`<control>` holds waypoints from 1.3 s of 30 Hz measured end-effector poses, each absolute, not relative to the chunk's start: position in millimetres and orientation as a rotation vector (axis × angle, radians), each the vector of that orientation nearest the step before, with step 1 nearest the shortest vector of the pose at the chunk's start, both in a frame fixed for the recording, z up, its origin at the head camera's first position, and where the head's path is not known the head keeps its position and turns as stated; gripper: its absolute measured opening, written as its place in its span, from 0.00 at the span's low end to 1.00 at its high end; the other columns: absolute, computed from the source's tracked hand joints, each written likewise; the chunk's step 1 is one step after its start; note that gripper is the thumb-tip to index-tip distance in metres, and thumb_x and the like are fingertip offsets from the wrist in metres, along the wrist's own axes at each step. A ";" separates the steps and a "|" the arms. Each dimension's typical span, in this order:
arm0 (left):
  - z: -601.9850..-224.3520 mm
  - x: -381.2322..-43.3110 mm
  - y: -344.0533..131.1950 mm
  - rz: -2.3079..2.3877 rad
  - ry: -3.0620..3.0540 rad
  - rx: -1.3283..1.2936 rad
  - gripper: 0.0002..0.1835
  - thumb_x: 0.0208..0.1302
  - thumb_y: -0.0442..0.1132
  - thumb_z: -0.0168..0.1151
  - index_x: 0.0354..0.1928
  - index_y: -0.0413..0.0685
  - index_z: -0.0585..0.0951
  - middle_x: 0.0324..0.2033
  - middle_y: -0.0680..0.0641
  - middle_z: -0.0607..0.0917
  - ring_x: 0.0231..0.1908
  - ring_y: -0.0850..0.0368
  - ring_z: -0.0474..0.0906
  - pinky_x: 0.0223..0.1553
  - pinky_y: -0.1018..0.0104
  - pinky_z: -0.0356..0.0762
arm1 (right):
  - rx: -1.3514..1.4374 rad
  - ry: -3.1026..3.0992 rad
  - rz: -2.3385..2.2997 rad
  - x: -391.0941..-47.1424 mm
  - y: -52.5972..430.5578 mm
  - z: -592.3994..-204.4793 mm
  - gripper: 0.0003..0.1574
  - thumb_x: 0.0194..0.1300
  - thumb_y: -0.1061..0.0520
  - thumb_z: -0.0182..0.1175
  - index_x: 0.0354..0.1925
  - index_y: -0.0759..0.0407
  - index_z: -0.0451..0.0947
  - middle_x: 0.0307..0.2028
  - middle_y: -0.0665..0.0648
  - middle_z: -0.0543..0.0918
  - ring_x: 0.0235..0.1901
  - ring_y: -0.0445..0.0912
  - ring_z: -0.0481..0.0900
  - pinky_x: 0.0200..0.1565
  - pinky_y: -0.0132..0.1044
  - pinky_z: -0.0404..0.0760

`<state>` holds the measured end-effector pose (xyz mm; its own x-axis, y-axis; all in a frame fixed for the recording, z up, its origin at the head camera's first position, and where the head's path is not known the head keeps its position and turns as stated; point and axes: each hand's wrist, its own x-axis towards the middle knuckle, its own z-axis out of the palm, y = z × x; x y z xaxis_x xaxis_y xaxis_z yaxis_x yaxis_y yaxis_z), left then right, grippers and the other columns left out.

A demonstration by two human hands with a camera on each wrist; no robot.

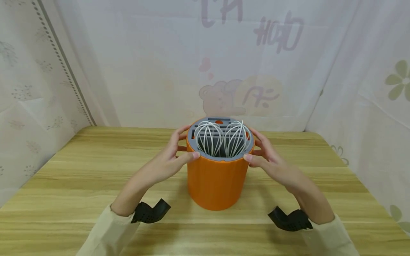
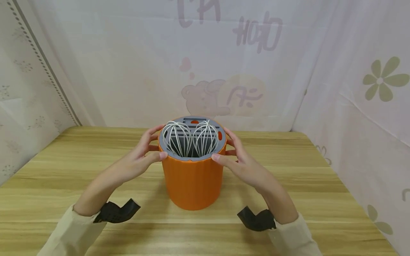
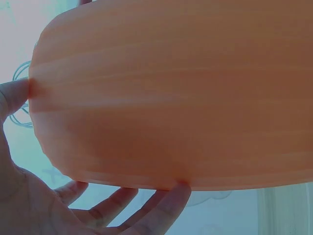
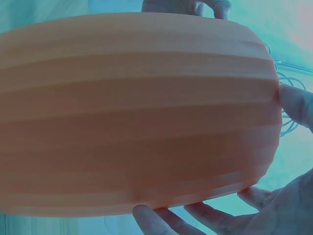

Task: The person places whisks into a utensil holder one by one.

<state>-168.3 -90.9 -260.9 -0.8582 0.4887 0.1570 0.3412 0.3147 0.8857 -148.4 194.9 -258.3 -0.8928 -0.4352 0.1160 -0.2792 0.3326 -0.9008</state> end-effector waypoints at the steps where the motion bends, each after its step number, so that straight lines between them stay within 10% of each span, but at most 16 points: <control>1: -260.9 -169.3 -90.8 1.582 2.429 0.775 0.39 0.65 0.42 0.53 0.71 0.55 0.43 0.67 0.40 0.55 0.56 0.43 0.68 0.53 0.49 0.73 | -0.661 2.428 -1.611 -149.4 194.7 -257.7 0.42 0.70 0.54 0.49 0.72 0.37 0.38 0.69 0.59 0.53 0.57 0.58 0.67 0.55 0.52 0.72; 39: -268.1 -206.9 -80.7 1.774 2.375 0.595 0.38 0.64 0.47 0.52 0.71 0.64 0.45 0.66 0.45 0.56 0.57 0.44 0.68 0.58 0.49 0.69 | -0.419 2.283 -1.812 -185.8 181.4 -257.3 0.44 0.67 0.47 0.44 0.73 0.41 0.33 0.72 0.55 0.43 0.68 0.54 0.52 0.63 0.57 0.60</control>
<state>-206.9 -80.7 -268.1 -0.9158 0.3774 0.1377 0.2390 0.2363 0.9418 -185.8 181.4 -257.3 -0.9406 -0.3388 0.0222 -0.0985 0.2098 -0.9728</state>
